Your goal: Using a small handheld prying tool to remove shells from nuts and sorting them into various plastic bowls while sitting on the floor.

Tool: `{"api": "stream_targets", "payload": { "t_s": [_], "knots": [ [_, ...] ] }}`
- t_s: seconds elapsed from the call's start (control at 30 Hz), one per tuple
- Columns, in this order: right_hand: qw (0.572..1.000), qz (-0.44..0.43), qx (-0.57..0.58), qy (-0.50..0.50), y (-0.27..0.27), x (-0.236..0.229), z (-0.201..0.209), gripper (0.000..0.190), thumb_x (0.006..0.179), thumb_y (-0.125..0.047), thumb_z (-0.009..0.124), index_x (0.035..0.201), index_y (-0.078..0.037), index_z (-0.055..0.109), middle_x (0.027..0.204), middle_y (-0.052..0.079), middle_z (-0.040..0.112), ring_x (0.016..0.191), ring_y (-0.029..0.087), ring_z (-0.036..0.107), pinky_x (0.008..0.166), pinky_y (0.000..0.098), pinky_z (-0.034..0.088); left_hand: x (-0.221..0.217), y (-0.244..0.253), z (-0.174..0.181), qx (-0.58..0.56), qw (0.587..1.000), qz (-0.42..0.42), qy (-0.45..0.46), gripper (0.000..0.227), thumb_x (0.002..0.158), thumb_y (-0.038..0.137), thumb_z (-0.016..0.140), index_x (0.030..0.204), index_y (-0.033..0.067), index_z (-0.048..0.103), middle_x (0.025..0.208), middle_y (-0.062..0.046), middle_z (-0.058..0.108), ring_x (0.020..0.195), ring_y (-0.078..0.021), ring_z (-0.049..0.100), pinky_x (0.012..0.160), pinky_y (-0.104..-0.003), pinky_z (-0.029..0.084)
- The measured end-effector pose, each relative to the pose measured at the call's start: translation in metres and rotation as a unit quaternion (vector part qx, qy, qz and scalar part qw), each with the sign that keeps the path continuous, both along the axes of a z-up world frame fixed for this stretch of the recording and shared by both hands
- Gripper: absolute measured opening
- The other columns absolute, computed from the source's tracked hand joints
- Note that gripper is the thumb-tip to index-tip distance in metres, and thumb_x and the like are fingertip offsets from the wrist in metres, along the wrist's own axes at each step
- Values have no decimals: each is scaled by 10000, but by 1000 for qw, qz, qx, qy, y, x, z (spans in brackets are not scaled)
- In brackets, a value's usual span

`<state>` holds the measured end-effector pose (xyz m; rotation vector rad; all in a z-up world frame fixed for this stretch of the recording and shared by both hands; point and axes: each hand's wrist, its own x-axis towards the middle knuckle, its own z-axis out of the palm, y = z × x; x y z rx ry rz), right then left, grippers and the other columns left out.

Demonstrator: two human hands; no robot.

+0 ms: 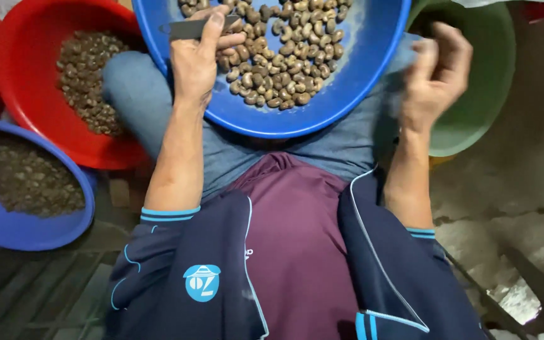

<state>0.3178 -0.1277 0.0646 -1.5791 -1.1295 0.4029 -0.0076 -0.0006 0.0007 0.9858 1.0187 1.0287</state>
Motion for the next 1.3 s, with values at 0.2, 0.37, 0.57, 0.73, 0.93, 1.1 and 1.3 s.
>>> {"api": "stream_targets", "payload": {
  "t_s": [0.2, 0.37, 0.57, 0.73, 0.93, 1.1, 1.3],
  "knots": [
    [943, 273, -85, -170, 66, -84, -12, 292, 1001, 65, 724, 1271, -9, 642, 1040, 123, 712, 688, 194, 603, 585, 314, 490, -1, -3, -1, 6, 999, -10, -46, 260, 1037, 144, 694, 1273, 37, 673, 1081, -99, 763, 941, -215, 803, 740, -241, 622],
    [842, 357, -105, -391, 99, -124, -88, 324, 901, -99, 731, 1192, -49, 597, 1034, 126, 625, 820, 386, 669, 674, 457, 545, -1, -3, -2, 0, 999, 19, -33, 282, 1017, 168, 679, 1256, 18, 689, 1049, -135, 789, 901, -209, 806, 690, -227, 590],
    [797, 285, -117, -520, 99, -148, -141, 276, 918, -116, 657, 1181, -119, 574, 1062, 123, 525, 721, 309, 645, 484, 420, 542, 2, 0, -4, 27, 998, 48, -27, 216, 1003, 126, 683, 1182, 14, 729, 938, -64, 747, 785, -133, 733, 664, -223, 592],
    [844, 298, -102, -434, 97, -140, -135, 187, 898, -72, 631, 1079, -29, 616, 986, 147, 604, 705, 340, 653, 571, 437, 534, 5, -1, 0, 27, 999, 32, 11, 189, 1007, 135, 650, 1152, 31, 715, 897, -51, 739, 850, -187, 814, 658, -223, 603],
    [912, 279, -247, 169, 103, -140, -65, 176, 1044, -110, 658, 1162, 20, 675, 852, 44, 679, 639, 79, 582, 564, 208, 516, 5, -3, 14, 117, 990, -10, 82, 233, 1027, 171, 643, 1190, 33, 735, 938, -27, 749, 771, -104, 639, 660, -232, 535],
    [903, 264, -204, 270, 93, -138, -58, 298, 1063, -138, 602, 1328, -2, 614, 1038, 90, 710, 793, 127, 652, 675, 237, 542, 9, -5, 15, 129, 989, -70, 22, 206, 1056, 98, 634, 1234, 20, 701, 1155, -45, 738, 930, -135, 674, 792, -255, 608],
    [853, 296, -181, 390, 89, -136, -66, 458, 1078, -197, 593, 1474, -1, 472, 1205, 133, 664, 987, 190, 728, 831, 288, 632, 7, -5, 16, 108, 990, -84, -21, 220, 1067, 97, 640, 1265, 8, 675, 1293, -63, 684, 1067, -178, 708, 870, -265, 647]
  ]
}}
